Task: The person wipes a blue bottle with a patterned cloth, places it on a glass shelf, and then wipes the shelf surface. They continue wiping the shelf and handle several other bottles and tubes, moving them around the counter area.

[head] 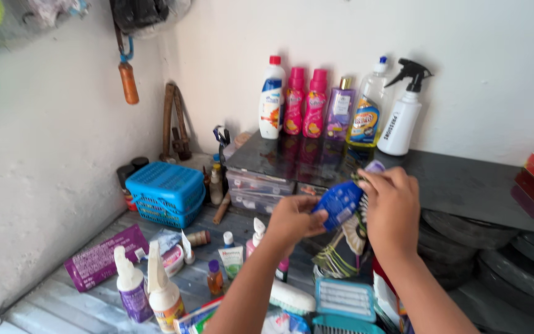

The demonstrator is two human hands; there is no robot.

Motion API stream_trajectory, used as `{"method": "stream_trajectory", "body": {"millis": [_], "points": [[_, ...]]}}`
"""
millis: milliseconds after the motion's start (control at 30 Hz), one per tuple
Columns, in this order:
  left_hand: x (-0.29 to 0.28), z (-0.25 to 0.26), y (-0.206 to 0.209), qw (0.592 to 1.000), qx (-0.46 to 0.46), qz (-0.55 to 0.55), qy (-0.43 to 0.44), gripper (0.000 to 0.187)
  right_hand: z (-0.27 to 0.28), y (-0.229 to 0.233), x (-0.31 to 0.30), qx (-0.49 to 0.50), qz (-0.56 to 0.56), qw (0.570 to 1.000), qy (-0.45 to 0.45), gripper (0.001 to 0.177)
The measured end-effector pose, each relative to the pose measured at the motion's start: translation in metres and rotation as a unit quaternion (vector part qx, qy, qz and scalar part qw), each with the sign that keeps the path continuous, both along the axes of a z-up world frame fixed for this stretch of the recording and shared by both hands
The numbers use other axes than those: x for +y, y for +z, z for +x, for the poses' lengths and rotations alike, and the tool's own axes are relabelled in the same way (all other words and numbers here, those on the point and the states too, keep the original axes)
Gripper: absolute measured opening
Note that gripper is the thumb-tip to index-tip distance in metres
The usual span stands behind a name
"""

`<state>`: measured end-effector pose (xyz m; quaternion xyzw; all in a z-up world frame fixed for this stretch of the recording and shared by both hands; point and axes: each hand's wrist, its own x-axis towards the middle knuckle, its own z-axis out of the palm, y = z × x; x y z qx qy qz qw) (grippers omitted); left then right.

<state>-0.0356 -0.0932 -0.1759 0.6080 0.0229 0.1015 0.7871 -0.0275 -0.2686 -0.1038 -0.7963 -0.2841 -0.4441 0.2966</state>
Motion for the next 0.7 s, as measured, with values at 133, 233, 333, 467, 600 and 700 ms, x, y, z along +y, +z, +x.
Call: {"method": "stream_trajectory", "body": {"millis": [133, 233, 333, 467, 600, 700], "points": [[0.011, 0.015, 0.011, 0.998, -0.003, -0.049, 0.027, 0.035, -0.004, 0.010, 0.013, -0.040, -0.085, 0.991, 0.097, 0.029], [0.023, 0.020, 0.025, 0.998, -0.026, -0.052, 0.022, 0.037, -0.005, 0.021, 0.019, -0.095, -0.120, 0.984, 0.089, 0.028], [0.029, 0.012, 0.031, 0.998, -0.033, -0.046, 0.000, 0.042, 0.001, 0.027, 0.023, -0.060, -0.025, 0.995, 0.072, 0.023], [0.038, -0.002, 0.036, 0.994, -0.048, -0.094, -0.001, 0.045, 0.011, 0.023, 0.031, 0.160, 0.168, 0.971, 0.050, 0.021], [0.057, -0.014, 0.043, 0.978, -0.093, -0.178, -0.052, 0.040, 0.014, 0.015, 0.037, 0.194, 0.273, 0.940, 0.069, 0.019], [0.069, -0.025, 0.048, 0.972, -0.094, -0.168, -0.135, 0.038, 0.015, 0.015, 0.045, 0.302, 0.313, 0.890, 0.137, 0.020]]}}
